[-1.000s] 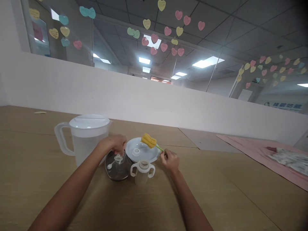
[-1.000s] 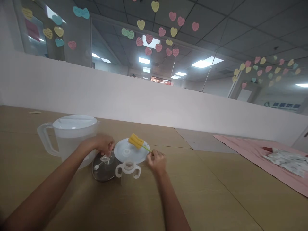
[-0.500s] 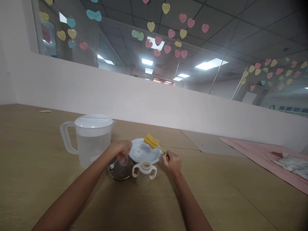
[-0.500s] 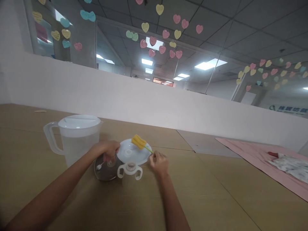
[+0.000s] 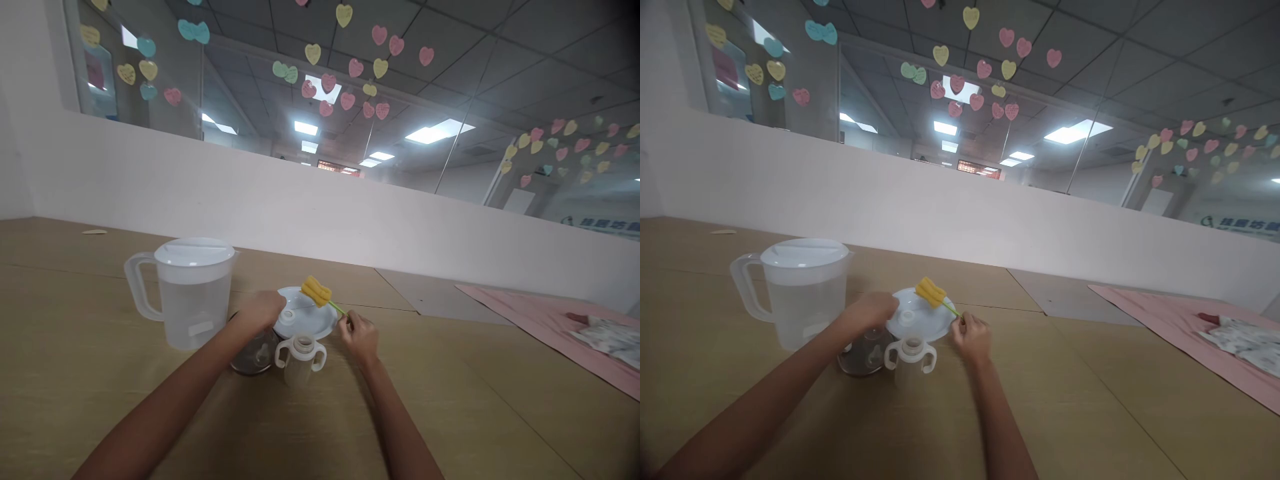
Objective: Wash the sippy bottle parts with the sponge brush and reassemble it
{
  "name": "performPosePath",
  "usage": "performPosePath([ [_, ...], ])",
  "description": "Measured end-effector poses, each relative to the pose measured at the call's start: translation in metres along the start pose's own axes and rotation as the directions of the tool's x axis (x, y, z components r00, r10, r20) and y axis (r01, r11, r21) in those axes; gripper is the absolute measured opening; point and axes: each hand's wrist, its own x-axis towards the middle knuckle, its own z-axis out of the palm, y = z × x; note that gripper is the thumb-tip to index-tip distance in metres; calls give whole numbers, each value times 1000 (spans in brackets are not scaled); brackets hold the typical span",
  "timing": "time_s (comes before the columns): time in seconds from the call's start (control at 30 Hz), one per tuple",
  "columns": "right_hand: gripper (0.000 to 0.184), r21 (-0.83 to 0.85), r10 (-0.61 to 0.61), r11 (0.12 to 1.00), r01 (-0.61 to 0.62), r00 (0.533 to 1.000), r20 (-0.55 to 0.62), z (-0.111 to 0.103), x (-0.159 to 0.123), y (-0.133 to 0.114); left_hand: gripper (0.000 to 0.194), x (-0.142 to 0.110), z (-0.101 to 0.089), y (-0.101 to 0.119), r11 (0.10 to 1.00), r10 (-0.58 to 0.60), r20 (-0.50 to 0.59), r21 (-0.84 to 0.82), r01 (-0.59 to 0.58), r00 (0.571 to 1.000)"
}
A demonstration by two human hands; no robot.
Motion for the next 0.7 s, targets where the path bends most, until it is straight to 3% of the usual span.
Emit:
performPosePath([
  [0.1,26,-6,3,1000,-3,1000,9,0,0,0,20,6,2,0,997,75,-103,3,-75,992],
  [0.2,27,-9,2,1000,-2,1000,8,1,-1,0,22,20,17,4,992,125,-158,-9,-128,979],
  [0.33,28,-5,-8,1000,8,1000,7,2,-2,1,27,42,42,4,994,94,-197,-31,-102,976],
  [0.43,28,-6,-11,1000,11,1000,5,2,-1,1,20,52,51,-2,992,95,-201,-68,-110,975],
  [0.57,28,-5,2,1000,-2,1000,6,2,-1,1,17,55,44,-8,966,145,-191,-184,-181,971],
  [0.7,30,10,34,999,-34,999,27,1,-1,-2,31,44,17,-14,885,244,-227,-346,-313,943],
])
